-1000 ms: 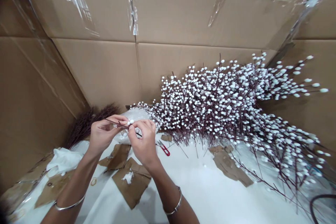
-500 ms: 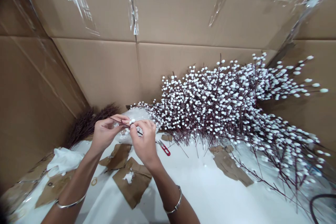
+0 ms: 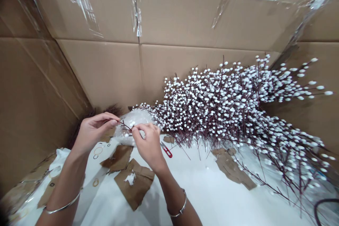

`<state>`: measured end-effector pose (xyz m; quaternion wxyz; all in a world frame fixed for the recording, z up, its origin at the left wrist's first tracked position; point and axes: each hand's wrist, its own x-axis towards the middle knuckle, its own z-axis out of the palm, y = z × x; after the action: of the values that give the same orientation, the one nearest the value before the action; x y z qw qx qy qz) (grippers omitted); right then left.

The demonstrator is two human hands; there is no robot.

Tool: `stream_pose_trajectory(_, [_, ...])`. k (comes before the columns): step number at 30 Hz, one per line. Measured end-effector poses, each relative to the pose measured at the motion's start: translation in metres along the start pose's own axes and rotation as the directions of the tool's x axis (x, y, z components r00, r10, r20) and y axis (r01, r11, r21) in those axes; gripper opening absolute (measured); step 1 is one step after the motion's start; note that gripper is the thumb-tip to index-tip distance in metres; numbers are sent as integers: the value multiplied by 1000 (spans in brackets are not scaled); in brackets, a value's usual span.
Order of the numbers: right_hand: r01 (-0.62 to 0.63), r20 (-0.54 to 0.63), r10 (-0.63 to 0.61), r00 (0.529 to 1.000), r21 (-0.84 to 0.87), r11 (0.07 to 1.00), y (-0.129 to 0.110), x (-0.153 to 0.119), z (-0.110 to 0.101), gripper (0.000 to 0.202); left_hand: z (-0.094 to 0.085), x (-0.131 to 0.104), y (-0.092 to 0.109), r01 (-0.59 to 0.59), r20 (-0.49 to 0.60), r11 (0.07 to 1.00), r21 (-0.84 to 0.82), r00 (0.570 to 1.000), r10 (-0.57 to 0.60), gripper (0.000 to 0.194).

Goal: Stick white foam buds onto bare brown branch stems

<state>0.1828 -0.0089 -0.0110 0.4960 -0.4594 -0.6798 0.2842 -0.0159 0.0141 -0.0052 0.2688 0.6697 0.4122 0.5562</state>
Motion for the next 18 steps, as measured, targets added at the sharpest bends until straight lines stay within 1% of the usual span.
stream_pose_trajectory(2, [-2,-18,1,1000,-16,1000,-2,-1,-3,19,2,-1,2,-2,-19,1000,-6,1000,2,9])
stream_pose_trajectory(4, [25,-26,-25,999,7,1000,-4,-1,-6,18,4,-2,4,-7,-17,1000,-15,1000,6,9])
stream_pose_trajectory(6, [71,32,-72,997,53,996,-5,-2,-8,21,6,-3,7,-20,0,999,-28,1000,20,9])
stream_pose_trajectory(8, [114,107,-124,987,95,989,-5,-2,-7,18,8,-4,8,-42,16,998,-50,999,43,9])
stream_pose_trajectory(9, [126,129,-140,982,112,986,-4,-2,-6,16,8,-4,8,-51,23,997,-60,998,53,10])
stream_pose_trajectory(11, [140,135,-159,978,140,980,-3,-2,-4,12,9,-1,5,-49,41,996,-71,998,52,11])
stream_pose_trajectory(13, [134,116,-153,981,159,978,-1,-1,-3,12,7,4,-6,-6,69,999,-49,998,9,15])
stream_pose_trajectory(15, [119,84,-135,987,171,978,0,0,-4,13,3,11,-27,68,106,997,43,992,-72,23])
stream_pose_trajectory(16, [110,64,-123,990,176,978,1,1,-5,14,1,15,-41,105,122,987,125,985,-120,27])
stream_pose_trajectory(17, [101,45,-111,993,180,978,1,1,-6,14,0,18,-57,130,160,960,248,972,-173,29])
stream_pose_trajectory(18, [96,28,-103,994,183,978,2,1,-7,15,-1,20,-74,159,202,904,397,946,-255,29])
